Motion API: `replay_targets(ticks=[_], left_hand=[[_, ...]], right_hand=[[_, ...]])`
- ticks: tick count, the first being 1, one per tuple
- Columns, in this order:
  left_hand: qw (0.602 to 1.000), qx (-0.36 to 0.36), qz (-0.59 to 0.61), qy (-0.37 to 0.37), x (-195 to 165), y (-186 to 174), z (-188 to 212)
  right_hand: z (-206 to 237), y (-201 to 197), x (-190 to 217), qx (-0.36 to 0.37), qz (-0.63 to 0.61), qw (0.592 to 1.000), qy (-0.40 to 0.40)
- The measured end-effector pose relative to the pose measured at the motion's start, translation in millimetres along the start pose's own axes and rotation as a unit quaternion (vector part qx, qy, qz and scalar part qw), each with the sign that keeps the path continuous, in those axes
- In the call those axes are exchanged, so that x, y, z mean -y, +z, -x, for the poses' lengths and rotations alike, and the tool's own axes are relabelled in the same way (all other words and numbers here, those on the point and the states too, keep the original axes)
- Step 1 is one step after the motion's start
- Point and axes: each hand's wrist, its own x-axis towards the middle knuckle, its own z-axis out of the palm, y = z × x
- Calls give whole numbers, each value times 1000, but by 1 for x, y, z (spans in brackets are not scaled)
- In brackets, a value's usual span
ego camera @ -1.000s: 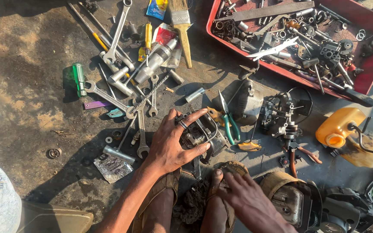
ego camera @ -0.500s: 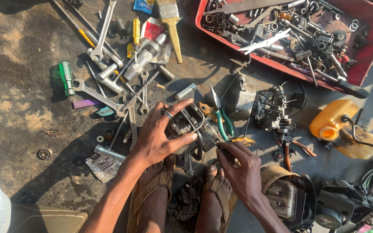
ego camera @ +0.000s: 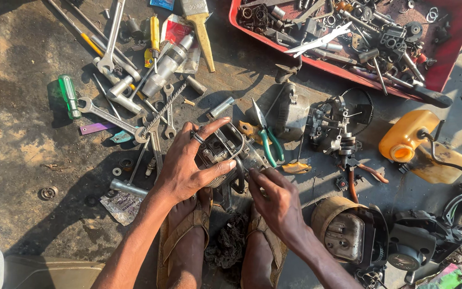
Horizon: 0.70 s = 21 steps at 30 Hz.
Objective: The person holds a small engine component and uses a screwdriver to adjust internal parts. They rotate the component and continue tightening or loosening screws while seated on the ground.
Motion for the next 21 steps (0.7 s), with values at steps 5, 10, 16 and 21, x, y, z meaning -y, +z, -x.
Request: replay_targets(ticks=[5, 10, 16, 21], left_hand=[[1000, -3, 5, -2, 1, 0, 1], [1000, -10, -1, 0, -2, -1, 1], [1000, -5, 3, -8, 0, 0, 2], [1000, 1, -3, -22, -2, -3, 1]], right_hand=[[1, -1, -5, 36, -44, 998, 17], [0, 1, -6, 56, 27, 994, 88], [-1, -1, -5, -6, 10, 997, 71], [5, 8, 2, 29, -3, 998, 53]])
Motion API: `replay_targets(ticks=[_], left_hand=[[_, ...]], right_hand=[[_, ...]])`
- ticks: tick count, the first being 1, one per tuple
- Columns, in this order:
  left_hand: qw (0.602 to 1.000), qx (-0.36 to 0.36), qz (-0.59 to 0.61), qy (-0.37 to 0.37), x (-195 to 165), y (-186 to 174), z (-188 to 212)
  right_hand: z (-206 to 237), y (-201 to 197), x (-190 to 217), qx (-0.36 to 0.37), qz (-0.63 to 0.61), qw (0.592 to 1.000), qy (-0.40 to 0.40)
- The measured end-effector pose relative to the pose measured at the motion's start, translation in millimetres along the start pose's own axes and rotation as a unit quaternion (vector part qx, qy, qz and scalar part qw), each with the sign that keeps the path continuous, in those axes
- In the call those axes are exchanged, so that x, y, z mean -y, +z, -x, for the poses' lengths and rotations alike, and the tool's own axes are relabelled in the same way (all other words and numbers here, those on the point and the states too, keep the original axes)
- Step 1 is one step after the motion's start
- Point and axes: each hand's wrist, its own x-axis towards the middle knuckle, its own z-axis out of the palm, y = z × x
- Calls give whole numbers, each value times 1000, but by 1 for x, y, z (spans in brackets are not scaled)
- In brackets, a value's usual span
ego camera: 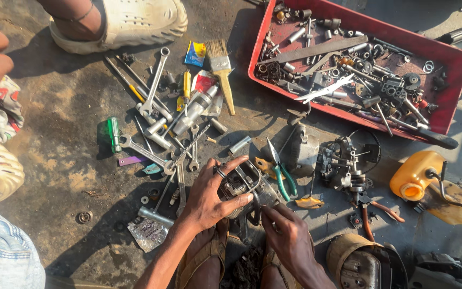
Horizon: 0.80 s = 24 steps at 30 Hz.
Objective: The person holds a small engine component and uses a screwdriver to adjust internal parts. They rotate the component and continue tightening or loosening screws while seated on the ground.
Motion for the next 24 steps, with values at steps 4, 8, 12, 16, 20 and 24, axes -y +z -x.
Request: replay_targets(ticks=[4, 8, 12, 16, 20, 24], left_hand=[[1000, -4, 12, 0, -7, -3, -1], [1000, 1, 26, 1, -3, -1, 0], [1000, -11, 18, 16, 9, 6, 0], [1000, 8, 28, -10, 1, 8, -1], [1000, -2, 22, -3, -10, 3, -1], [1000, 5, 26, -5, 18, 9, 1]], right_hand=[[8, 4, 2, -36, -42, 997, 62], [9, -2, -7, -106, -26, 990, 84], [0, -3, -15, -82, -30, 995, 40], [-5, 1, -12, -52, -14, 997, 55], [-3, 2, -12, 2, 17, 998, 58], [3, 12, -24, -67, 8, 998, 4]])
